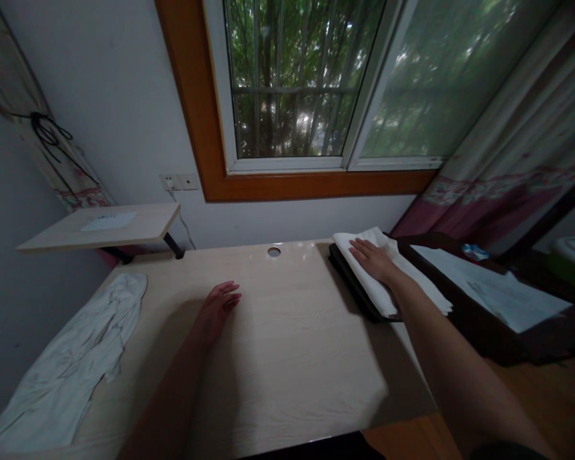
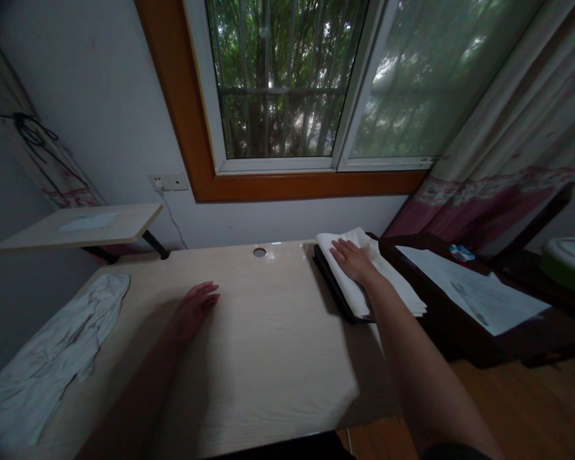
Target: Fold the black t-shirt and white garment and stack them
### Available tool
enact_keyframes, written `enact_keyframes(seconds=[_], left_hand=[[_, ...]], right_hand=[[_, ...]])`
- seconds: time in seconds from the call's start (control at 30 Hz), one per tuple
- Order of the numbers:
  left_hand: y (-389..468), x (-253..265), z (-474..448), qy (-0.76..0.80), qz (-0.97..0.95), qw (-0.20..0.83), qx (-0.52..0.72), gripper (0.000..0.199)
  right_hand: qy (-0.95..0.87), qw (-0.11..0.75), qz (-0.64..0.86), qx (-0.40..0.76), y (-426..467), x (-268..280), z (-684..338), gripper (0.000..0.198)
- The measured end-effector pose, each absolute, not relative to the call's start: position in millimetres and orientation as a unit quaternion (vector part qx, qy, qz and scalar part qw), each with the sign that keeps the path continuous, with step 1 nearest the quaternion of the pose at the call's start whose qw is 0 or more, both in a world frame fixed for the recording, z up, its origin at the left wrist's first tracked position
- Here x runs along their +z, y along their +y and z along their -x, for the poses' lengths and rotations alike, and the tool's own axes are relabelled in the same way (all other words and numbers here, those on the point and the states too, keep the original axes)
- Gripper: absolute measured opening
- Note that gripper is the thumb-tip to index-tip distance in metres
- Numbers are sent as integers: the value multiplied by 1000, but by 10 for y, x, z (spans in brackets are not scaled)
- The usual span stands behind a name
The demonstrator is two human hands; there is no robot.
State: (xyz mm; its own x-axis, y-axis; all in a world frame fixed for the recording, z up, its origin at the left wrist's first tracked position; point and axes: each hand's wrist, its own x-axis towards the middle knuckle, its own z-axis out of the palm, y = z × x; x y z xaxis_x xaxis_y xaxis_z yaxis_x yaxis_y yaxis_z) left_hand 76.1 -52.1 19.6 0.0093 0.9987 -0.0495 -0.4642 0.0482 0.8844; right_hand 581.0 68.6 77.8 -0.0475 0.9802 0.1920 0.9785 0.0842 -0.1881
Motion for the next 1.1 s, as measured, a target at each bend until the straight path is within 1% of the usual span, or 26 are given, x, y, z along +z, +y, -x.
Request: enact_keyframes(seconds=[0.27, 0.43, 0.5, 0.57, 0.63, 0.67, 0.73, 0.87, 0.9, 0.97, 1.03, 1.1], left_hand=[[-607, 242, -765, 394, -371, 598, 591, 39], [-749, 263, -758, 432, -400, 578, 565, 40], [-822, 272, -743, 453, -433, 565, 537, 39], [-903, 290, -721, 477, -472, 541, 507, 37], [-985, 310, -687, 498, -514, 510, 476, 35], [-1025, 319, -662, 508, -538, 489, 461, 34], [-1097, 335, -582, 531, -599, 418, 429, 31], [-1219, 406, -242, 577, -676, 229, 397, 24], [-1246, 440, -113, 587, -673, 205, 401, 25], [-1296, 526, 190, 622, -668, 107, 394, 29], [-1343, 616, 519, 656, -663, -8, 360, 33], [-1384, 678, 829, 694, -643, -95, 310, 42]], right_hand=[[-721, 162, 673, 0, 670, 788, -5799, 57], [-729, 194, 655, -43, 382, 986, -5516, 45], [-725, 217, 651, -68, 197, 1057, -5276, 41], [-728, 238, 637, -84, 2, 1070, -4963, 41], [-747, 304, 585, -82, -182, 1002, -4611, 36], [-770, 326, 545, -56, -265, 937, -4437, 34], [-799, 345, 492, 6, -407, 758, -4129, 34], [-830, 311, 456, 75, -566, 346, -3801, 36], [-833, 311, 451, 82, -579, 263, -3779, 34], [-836, 312, 443, 90, -580, 140, -3779, 32], [-837, 317, 436, 94, -565, 77, -3801, 32], [-838, 322, 431, 95, -548, 56, -3816, 33]])
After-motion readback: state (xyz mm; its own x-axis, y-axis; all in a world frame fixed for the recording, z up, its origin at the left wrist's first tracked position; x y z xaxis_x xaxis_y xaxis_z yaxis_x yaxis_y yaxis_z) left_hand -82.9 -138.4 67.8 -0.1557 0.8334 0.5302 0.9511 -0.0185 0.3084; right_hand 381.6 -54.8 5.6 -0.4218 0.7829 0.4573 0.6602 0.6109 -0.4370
